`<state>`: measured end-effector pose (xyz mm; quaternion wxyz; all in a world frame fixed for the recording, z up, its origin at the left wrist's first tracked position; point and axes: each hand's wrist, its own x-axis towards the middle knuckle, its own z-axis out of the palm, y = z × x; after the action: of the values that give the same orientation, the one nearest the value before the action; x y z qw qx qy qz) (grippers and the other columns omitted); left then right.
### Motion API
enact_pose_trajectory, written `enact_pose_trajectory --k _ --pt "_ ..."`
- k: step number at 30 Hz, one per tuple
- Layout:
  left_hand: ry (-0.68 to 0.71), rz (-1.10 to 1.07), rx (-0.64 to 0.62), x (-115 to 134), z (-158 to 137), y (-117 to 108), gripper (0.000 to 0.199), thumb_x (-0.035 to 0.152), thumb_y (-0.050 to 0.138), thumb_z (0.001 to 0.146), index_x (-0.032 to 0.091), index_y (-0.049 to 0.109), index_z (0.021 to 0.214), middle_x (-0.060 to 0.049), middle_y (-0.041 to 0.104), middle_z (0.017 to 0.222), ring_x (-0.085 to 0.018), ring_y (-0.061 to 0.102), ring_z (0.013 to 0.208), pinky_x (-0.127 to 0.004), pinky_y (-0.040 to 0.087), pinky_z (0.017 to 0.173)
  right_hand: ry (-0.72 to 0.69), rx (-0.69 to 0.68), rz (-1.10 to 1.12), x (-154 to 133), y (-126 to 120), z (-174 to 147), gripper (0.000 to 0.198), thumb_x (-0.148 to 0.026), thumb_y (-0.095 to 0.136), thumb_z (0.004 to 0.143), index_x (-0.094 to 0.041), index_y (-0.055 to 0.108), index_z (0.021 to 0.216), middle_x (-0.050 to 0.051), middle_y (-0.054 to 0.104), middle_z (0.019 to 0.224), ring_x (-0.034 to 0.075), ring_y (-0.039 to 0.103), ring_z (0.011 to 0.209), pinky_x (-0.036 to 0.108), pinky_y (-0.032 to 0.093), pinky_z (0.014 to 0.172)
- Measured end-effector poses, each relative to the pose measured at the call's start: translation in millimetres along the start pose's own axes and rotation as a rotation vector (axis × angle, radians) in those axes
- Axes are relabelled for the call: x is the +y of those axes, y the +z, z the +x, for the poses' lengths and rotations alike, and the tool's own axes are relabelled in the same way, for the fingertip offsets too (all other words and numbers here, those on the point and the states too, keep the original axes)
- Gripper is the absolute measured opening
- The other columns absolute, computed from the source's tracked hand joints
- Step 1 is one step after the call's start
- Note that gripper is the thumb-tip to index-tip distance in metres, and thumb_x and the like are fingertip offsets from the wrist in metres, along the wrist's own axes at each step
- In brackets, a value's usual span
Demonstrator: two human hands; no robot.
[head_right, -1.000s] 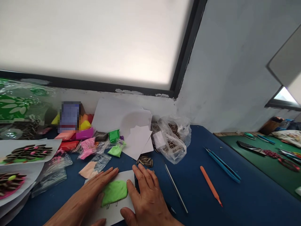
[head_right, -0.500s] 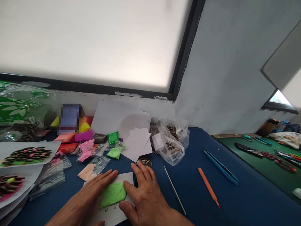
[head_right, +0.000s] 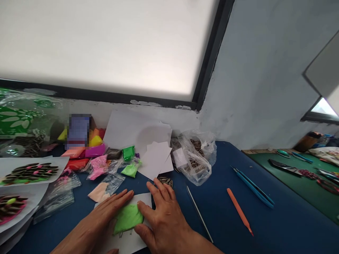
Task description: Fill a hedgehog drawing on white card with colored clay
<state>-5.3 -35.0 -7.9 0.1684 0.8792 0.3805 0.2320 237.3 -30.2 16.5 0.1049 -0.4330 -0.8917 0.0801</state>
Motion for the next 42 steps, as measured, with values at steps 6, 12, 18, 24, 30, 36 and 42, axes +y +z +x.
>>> enact_pose_trajectory --k 6,12,18,24,30,36,42 --pt "0.023 0.000 -0.004 0 0 0 0.099 0.026 0.060 0.082 0.038 -0.006 0.154 -0.003 0.033 0.157 -0.033 0.038 0.139 -0.048 0.034 0.113 -0.037 0.007 -0.026 -3 1 2 0.047 -0.050 0.045 0.098 -0.024 0.056 0.135 0.021 0.036 0.151 0.040 0.024 0.143 0.064 0.030 0.106" --pt "0.011 0.003 -0.013 -1 1 0 0.098 0.026 0.060 0.080 0.039 -0.005 0.154 -0.001 0.033 0.157 -0.032 0.038 0.139 -0.048 0.035 0.113 0.016 0.017 0.013 -3 -3 3 0.046 -0.047 0.044 0.099 -0.025 0.054 0.137 0.019 0.034 0.153 0.039 0.023 0.143 0.063 0.030 0.107" --pt "-0.002 0.004 -0.018 -1 0 0 0.103 0.021 0.061 0.076 0.038 -0.003 0.154 -0.001 0.035 0.156 -0.032 0.039 0.139 -0.048 0.034 0.113 0.000 -0.001 0.001 -6 -5 2 0.042 -0.046 0.047 0.097 -0.023 0.060 0.130 0.018 0.038 0.151 0.040 0.026 0.142 0.062 0.032 0.106" --pt "0.025 -0.007 -0.013 1 1 -4 0.093 0.026 0.058 0.082 0.036 0.001 0.155 -0.001 0.035 0.156 -0.029 0.041 0.138 -0.043 0.035 0.113 0.068 0.066 -0.067 2 -3 3 0.040 -0.025 0.044 0.097 -0.018 0.056 0.135 0.018 0.043 0.148 0.036 0.029 0.141 0.058 0.033 0.108" --pt "0.004 -0.041 -0.059 6 6 -11 0.081 0.036 0.058 0.083 0.035 0.019 0.154 0.000 0.044 0.151 -0.029 0.046 0.135 -0.040 0.041 0.109 0.101 0.097 -0.068 6 -1 8 0.029 -0.013 0.049 0.090 -0.014 0.067 0.113 0.016 0.053 0.139 0.034 0.035 0.139 0.053 0.034 0.109" --pt "0.024 -0.018 -0.035 9 8 -12 0.080 0.036 0.059 0.083 0.033 0.022 0.154 0.000 0.044 0.151 -0.029 0.045 0.135 -0.042 0.039 0.111 0.103 0.157 0.052 4 -3 10 0.017 -0.013 0.054 0.090 -0.017 0.067 0.100 0.010 0.064 0.122 0.027 0.045 0.131 0.045 0.037 0.110" --pt "0.019 0.026 -0.034 7 5 -8 0.081 0.035 0.058 0.083 0.033 0.019 0.154 -0.003 0.041 0.152 -0.032 0.043 0.136 -0.046 0.036 0.112 0.129 0.137 0.004 5 0 11 0.021 -0.014 0.051 0.091 -0.014 0.067 0.106 0.014 0.058 0.132 0.032 0.039 0.136 0.051 0.035 0.110"
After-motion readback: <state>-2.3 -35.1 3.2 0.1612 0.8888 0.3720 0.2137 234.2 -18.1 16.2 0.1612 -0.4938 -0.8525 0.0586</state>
